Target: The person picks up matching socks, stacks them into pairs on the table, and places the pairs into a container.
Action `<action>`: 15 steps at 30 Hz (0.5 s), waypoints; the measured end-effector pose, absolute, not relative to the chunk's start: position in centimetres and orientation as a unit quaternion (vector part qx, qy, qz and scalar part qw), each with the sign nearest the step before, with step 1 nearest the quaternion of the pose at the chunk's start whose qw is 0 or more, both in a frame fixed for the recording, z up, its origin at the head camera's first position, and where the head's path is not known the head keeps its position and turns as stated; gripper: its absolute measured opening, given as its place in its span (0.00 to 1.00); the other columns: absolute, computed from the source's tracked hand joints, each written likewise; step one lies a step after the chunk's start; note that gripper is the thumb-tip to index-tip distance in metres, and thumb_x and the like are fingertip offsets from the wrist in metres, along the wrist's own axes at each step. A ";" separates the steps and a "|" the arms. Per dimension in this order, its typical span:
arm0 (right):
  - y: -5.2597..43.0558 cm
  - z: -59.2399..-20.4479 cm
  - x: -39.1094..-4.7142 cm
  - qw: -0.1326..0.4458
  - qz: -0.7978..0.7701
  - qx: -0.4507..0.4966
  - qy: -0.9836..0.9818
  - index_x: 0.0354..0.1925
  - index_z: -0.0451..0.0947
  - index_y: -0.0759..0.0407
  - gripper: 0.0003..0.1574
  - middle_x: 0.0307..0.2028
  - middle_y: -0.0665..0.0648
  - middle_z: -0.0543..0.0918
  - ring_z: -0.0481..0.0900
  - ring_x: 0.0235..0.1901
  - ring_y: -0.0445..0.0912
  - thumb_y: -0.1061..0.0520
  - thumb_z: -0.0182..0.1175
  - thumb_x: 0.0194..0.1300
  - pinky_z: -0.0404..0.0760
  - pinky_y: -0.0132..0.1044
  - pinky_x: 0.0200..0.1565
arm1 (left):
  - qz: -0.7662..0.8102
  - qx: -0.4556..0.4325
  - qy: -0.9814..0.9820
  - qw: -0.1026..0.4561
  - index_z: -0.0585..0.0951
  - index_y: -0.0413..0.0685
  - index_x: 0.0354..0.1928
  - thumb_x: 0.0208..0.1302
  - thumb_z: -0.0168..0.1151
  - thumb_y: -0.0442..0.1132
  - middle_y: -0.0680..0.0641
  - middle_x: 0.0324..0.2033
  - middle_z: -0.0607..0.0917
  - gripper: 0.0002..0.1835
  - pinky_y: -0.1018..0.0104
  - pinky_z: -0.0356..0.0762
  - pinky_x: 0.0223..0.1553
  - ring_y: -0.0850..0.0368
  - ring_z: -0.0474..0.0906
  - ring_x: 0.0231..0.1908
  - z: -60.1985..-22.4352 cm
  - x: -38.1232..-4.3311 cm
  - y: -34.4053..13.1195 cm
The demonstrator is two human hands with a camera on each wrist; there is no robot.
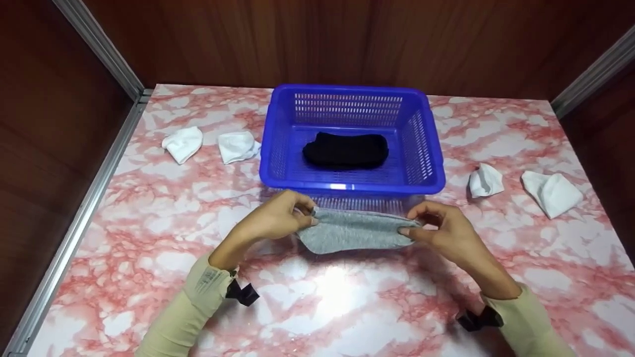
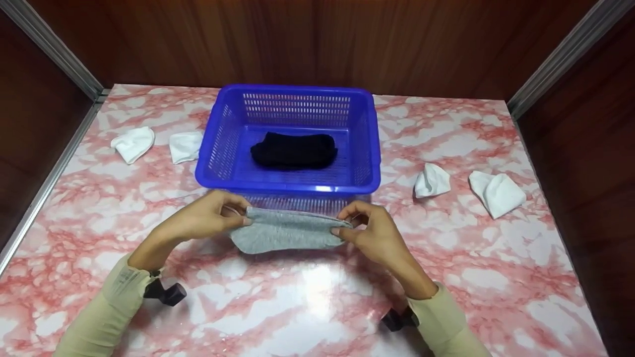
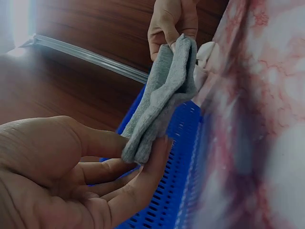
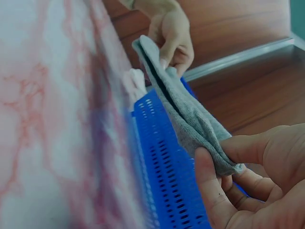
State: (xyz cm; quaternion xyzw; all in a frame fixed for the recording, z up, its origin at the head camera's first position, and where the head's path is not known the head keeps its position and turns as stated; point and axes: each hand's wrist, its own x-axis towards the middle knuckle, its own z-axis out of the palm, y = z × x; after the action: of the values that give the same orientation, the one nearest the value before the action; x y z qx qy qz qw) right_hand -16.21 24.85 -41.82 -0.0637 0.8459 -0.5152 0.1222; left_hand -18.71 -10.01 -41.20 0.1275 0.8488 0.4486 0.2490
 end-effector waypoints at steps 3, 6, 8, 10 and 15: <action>25.0 -41.1 -16.4 0.107 -0.511 -0.073 0.850 0.43 0.88 0.61 0.11 0.39 0.47 0.84 0.84 0.41 0.40 0.61 0.76 0.61 0.85 0.30 0.36 | 0.448 0.138 0.849 0.243 0.88 0.44 0.48 0.70 0.66 0.37 0.46 0.41 0.90 0.09 0.66 0.83 0.43 0.57 0.83 0.42 -40.4 -18.7 -10.0; 25.2 -40.4 -16.6 0.095 -0.515 -0.084 0.848 0.44 0.90 0.59 0.11 0.41 0.45 0.87 0.85 0.44 0.38 0.66 0.73 0.61 0.87 0.31 0.38 | 0.452 0.142 0.849 0.233 0.88 0.44 0.48 0.69 0.67 0.37 0.47 0.41 0.91 0.09 0.66 0.83 0.45 0.58 0.84 0.42 -39.8 -18.9 -10.0; 25.4 -40.1 -16.7 0.085 -0.520 -0.093 0.845 0.44 0.91 0.59 0.13 0.41 0.46 0.89 0.86 0.45 0.37 0.69 0.70 0.61 0.88 0.31 0.40 | 0.452 0.143 0.851 0.225 0.88 0.44 0.47 0.69 0.67 0.38 0.47 0.39 0.91 0.09 0.66 0.83 0.45 0.59 0.85 0.40 -39.5 -19.0 -10.1; 25.5 -39.8 -16.8 0.080 -0.525 -0.102 0.841 0.44 0.91 0.60 0.14 0.43 0.46 0.89 0.86 0.46 0.37 0.71 0.69 0.61 0.89 0.32 0.40 | 0.454 0.144 0.851 0.221 0.88 0.45 0.47 0.69 0.67 0.38 0.48 0.38 0.91 0.08 0.67 0.82 0.44 0.60 0.84 0.39 -39.2 -19.2 -10.1; 25.5 -38.9 -17.3 0.072 -0.536 -0.112 0.834 0.44 0.91 0.62 0.14 0.42 0.47 0.90 0.86 0.45 0.39 0.72 0.69 0.61 0.89 0.31 0.39 | 0.473 0.148 0.842 0.214 0.88 0.42 0.47 0.69 0.67 0.36 0.46 0.39 0.92 0.08 0.66 0.84 0.44 0.59 0.85 0.39 -38.4 -19.5 -10.2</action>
State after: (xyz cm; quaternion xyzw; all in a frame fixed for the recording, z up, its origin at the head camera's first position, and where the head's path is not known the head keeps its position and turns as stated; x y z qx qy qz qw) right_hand -17.30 25.49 -38.93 -0.1116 0.8338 -0.5358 0.0722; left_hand -19.45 -10.20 -38.41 0.1476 0.8419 0.4730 0.2139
